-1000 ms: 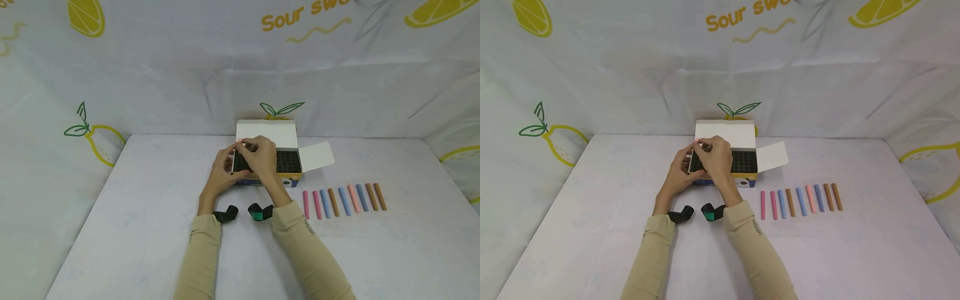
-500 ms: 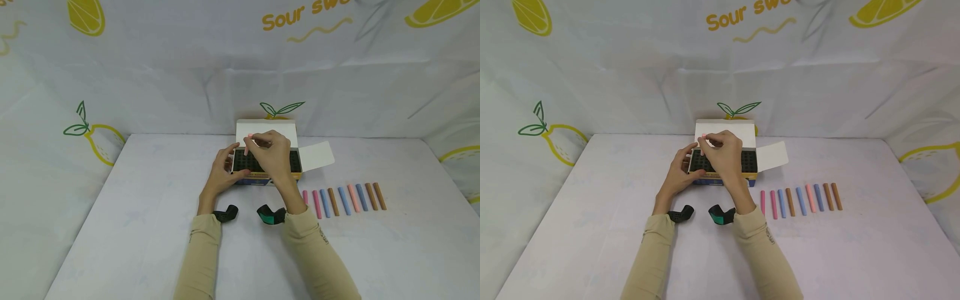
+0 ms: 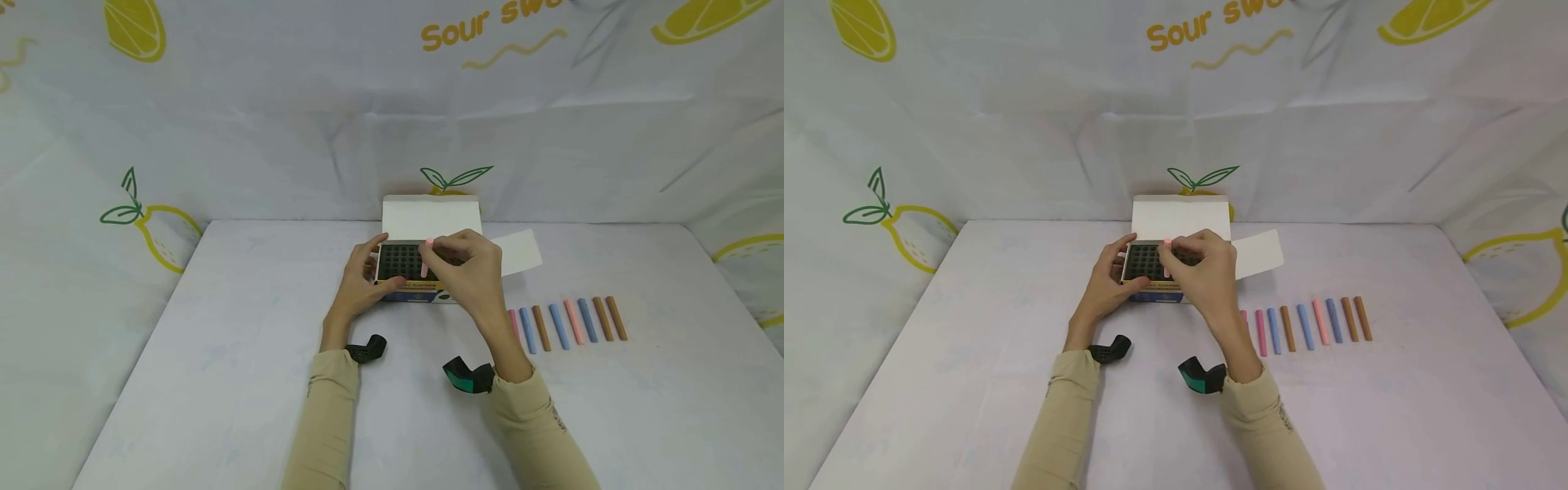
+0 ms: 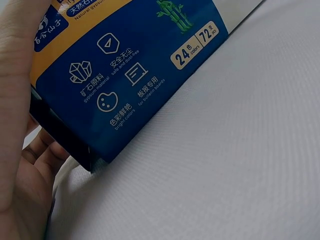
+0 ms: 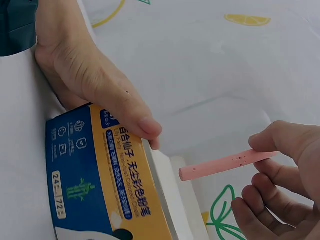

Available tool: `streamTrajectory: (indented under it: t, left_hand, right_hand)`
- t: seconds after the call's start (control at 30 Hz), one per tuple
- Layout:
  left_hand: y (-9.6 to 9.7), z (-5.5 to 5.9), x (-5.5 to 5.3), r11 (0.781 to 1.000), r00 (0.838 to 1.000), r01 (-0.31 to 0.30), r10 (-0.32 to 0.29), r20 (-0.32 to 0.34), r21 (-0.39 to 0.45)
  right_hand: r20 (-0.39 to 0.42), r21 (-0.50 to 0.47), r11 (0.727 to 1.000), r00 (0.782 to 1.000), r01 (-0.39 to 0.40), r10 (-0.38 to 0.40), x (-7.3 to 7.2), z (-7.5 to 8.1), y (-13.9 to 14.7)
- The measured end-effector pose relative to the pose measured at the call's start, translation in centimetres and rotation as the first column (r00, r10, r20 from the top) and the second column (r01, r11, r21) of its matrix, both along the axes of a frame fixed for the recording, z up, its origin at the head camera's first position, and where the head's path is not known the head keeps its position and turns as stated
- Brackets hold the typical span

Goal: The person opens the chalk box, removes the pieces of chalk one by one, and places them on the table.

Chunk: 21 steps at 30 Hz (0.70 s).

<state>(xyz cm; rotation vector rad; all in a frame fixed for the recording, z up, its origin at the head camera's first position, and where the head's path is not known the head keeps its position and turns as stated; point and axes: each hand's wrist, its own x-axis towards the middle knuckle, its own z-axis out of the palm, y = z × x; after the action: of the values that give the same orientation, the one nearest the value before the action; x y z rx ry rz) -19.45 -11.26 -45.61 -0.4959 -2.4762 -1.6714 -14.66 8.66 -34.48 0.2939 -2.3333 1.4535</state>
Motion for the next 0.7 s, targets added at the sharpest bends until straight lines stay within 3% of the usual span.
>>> streamTrajectory:
  t: [0.43, 0.7]
  left_hand:
    - [-0.1, 0.0, -0.1, 1.0, 1.0, 0.004, -0.004, 0.003, -0.019]
    - [-0.1, -0.1, -0.1, 1.0, 1.0, 0.007, -0.007, 0.004, -0.017]
  right_hand:
    - [-0.032, 0.022, 0.999, 0.998, 0.047, -0.047, 1.6, 0.9, 3.6]
    - [-0.039, 0.136, 0.981, 0.99, 0.141, -0.137, 2.4, 2.2, 7.8]
